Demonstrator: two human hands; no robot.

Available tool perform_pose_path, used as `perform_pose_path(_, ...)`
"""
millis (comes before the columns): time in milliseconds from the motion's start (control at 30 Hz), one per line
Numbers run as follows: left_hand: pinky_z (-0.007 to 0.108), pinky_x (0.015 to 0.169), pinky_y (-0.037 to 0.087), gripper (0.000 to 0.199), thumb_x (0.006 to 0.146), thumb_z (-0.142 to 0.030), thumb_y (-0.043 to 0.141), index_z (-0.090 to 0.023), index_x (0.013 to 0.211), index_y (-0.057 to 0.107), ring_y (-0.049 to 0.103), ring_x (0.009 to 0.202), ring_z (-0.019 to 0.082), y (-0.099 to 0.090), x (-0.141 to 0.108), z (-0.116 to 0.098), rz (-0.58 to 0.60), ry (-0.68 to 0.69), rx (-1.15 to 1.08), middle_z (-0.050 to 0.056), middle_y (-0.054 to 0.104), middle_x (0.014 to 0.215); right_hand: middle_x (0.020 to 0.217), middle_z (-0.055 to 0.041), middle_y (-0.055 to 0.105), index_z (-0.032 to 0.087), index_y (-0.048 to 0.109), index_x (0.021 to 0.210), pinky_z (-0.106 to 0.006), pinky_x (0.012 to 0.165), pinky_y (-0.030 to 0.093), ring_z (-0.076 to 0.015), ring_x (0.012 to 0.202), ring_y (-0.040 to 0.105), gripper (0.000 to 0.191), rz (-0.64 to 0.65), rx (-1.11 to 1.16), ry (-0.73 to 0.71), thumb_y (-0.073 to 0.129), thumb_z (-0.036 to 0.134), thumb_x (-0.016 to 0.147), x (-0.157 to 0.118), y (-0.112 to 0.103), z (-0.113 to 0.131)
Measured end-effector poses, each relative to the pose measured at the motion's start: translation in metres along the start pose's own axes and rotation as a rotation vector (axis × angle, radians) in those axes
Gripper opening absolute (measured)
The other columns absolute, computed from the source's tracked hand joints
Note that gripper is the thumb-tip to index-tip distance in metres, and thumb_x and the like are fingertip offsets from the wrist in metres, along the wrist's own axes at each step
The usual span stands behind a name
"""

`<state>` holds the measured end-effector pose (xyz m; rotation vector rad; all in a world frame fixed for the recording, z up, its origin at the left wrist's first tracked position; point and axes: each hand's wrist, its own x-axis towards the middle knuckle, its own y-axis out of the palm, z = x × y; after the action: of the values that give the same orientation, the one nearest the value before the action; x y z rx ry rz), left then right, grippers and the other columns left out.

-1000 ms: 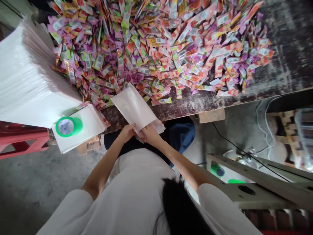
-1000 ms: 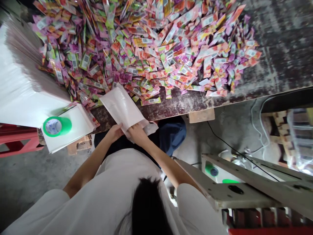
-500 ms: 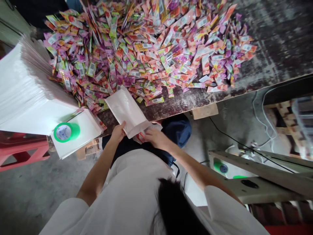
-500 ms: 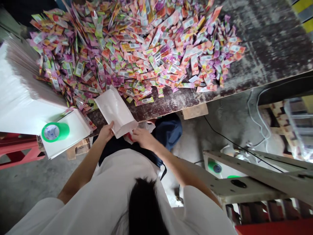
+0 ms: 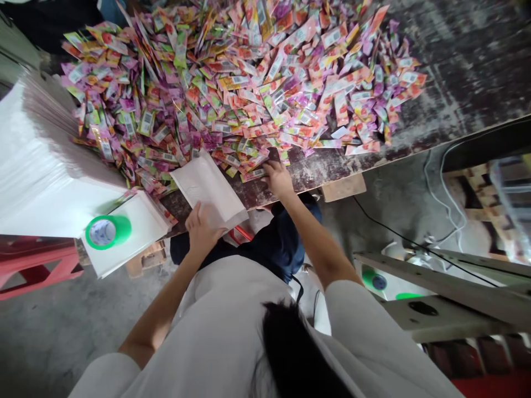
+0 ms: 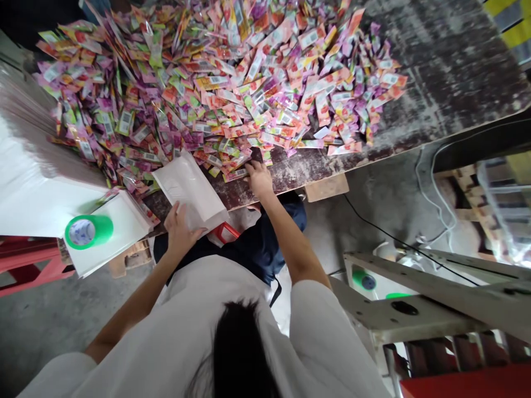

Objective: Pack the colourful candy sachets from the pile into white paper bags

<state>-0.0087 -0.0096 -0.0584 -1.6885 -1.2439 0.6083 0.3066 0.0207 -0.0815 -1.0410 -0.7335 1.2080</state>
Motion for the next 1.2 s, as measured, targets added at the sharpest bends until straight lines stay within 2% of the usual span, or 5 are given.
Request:
perform_pose_path(400, 0.046, 0.107, 0.030, 0.042, 0.076, -0.041, 0.065, -0.017, 0.110, 0.060, 0.046, 0.127, 0.032, 0.009, 0.006, 0.001, -0.055, 0.109, -0.037, 0.019, 0.053, 0.134, 0.059, 0.0016, 0.055, 0.019, 0.059, 0.063, -0.023, 0.053, 0.036, -0.0112, 0.055, 0.047, 0.027, 0.541, 0.718, 0.261, 0.066, 0.043, 0.073, -0.160, 0.000, 0.050)
perform_pose_path(633, 0.048, 0.103, 0.032, 0.012, 0.080, -0.032, 0.062, -0.020, 0.081, 0.065, 0.052, 0.119, 0.031, 0.008, 0.016, -0.002, -0.066, 0.190, -0.070, 0.013, 0.061, 0.118, 0.054, 0.0017, 0.055, 0.021, 0.053, 0.070, -0.025, 0.047, 0.040, -0.0122, 0.046, 0.049, 0.020, 0.408, 1.147, 0.579, 0.058, 0.038, 0.079, -0.113, 0.066, 0.132)
perform_pose_path(867, 0.046, 0.108, 0.035, 0.027, 0.089, -0.035, 0.053, -0.019, 0.106, 0.066, 0.050, 0.128, 0.027, -0.012, 0.027, 0.019, 0.104, 0.332, -0.175, 0.013, 0.061, 0.129, 0.084, -0.0039, 0.069, 0.022, 0.063, 0.107, -0.029, 0.074, 0.054, -0.0170, 0.084, 0.063, 0.033, 0.263, 1.517, 0.283, 0.059, 0.040, 0.080, -0.071, 0.082, 0.176)
perform_pose_path(1033, 0.049, 0.119, 0.019, 0.059, 0.095, -0.046, 0.041, -0.017, 0.147, 0.038, 0.027, 0.147, 0.027, -0.019, 0.031, 0.046, 0.432, 0.531, -0.150, 0.014, 0.037, 0.155, 0.097, -0.0049, 0.072, 0.019, 0.064, 0.113, -0.032, 0.080, 0.056, -0.0181, 0.089, 0.067, 0.033, 0.489, 1.305, 0.124, 0.058, 0.027, 0.082, -0.121, 0.059, 0.141)
perform_pose_path(1200, 0.056, 0.120, 0.005, 0.087, 0.079, -0.064, 0.060, -0.018, 0.149, 0.036, 0.024, 0.147, 0.034, -0.003, 0.026, 0.062, 0.553, 0.622, -0.012, 0.017, 0.036, 0.155, 0.131, -0.0129, 0.062, 0.019, 0.063, 0.126, -0.045, 0.105, 0.045, -0.0270, 0.123, 0.056, 0.040, 0.152, 0.450, -0.167, 0.046, 0.013, 0.090, -0.124, 0.010, 0.070)
